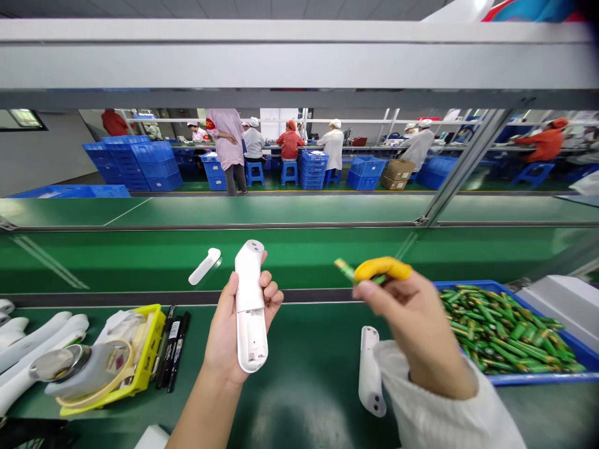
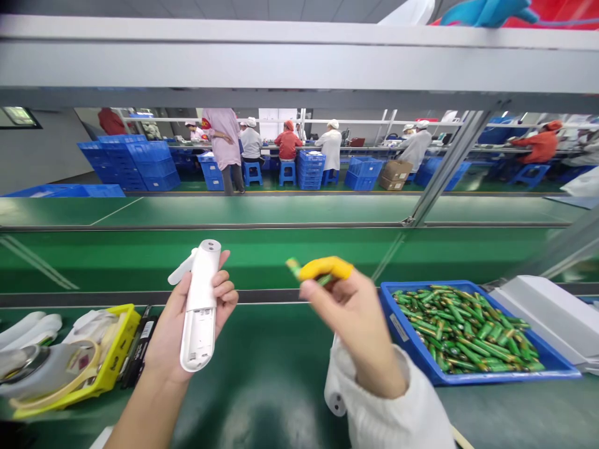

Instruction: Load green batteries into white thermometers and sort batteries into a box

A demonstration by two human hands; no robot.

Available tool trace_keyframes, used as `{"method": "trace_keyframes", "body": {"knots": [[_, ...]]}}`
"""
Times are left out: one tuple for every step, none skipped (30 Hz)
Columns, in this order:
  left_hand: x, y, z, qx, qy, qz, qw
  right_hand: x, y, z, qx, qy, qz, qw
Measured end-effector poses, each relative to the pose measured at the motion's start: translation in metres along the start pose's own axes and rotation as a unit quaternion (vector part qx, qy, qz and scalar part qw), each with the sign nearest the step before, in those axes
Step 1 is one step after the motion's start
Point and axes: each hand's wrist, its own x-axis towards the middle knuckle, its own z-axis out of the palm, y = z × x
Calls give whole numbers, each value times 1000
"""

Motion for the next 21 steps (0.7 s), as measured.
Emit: {"method": "trace_keyframes", "body": {"knots": [[0, -1, 0, 2, 3, 2, 1000, -10, -6, 15, 10, -46, -7, 999], [-1, -2, 1, 6, 8, 3, 1000, -19, -10, 28, 12, -86, -14, 996], [-2, -3, 1, 10, 12, 4, 1000, -27, -12, 39, 4, -119, -21, 993], [-3, -4, 2, 14, 16, 5, 1000, -34, -13, 48, -11, -149, -30, 988], [-3, -5, 2, 19, 18, 6, 1000, -40, -14, 55, -32, -176, -43, 983], [-4, -7, 2, 23, 19, 8, 1000, -43, -14, 60, -53, -200, -58, 977], [-5, -8, 1, 26, 19, 13, 999, -46, -14, 64, -72, -219, -76, 970], [-5, -9, 1, 30, 19, 19, 999, -47, -14, 66, -87, -233, -94, 964], [-5, -10, 0, 35, 22, 26, 999, -47, -15, 67, -99, -239, -110, 960], [-4, -11, -1, 40, 26, 34, 998, -47, -15, 67, -109, -241, -120, 957], [-4, -11, -1, 44, 30, 38, 998, -46, -15, 67, -119, -241, -123, 955], [-3, -12, -1, 47, 32, 38, 998, -46, -14, 66, -128, -241, -115, 955], [-3, -12, -2, 49, 34, 35, 998, -45, -13, 65, -135, -248, -97, 954], [-3, -12, -2, 49, 35, 34, 998, -45, -12, 64, -137, -255, -73, 954], [-3, -12, -1, 49, 37, 34, 998, -45, -10, 64, -134, -257, -46, 956], [-3, -12, -1, 49, 40, 37, 997, -45, -8, 63, -127, -250, -22, 960], [-3, -12, -1, 49, 44, 41, 997, -46, -5, 63, -113, -229, -5, 967], [-3, -12, 0, 50, 48, 47, 996, -46, -3, 63, -92, -198, 5, 976], [-3, -12, 0, 54, 50, 50, 996, -47, -2, 63, -67, -161, 3, 985], [-4, -13, 0, 56, 50, 51, 996, -48, -1, 64, -44, -129, -8, 991], [-4, -13, 0, 58, 49, 51, 996, -49, -1, 66, -28, -111, -28, 993]]}}
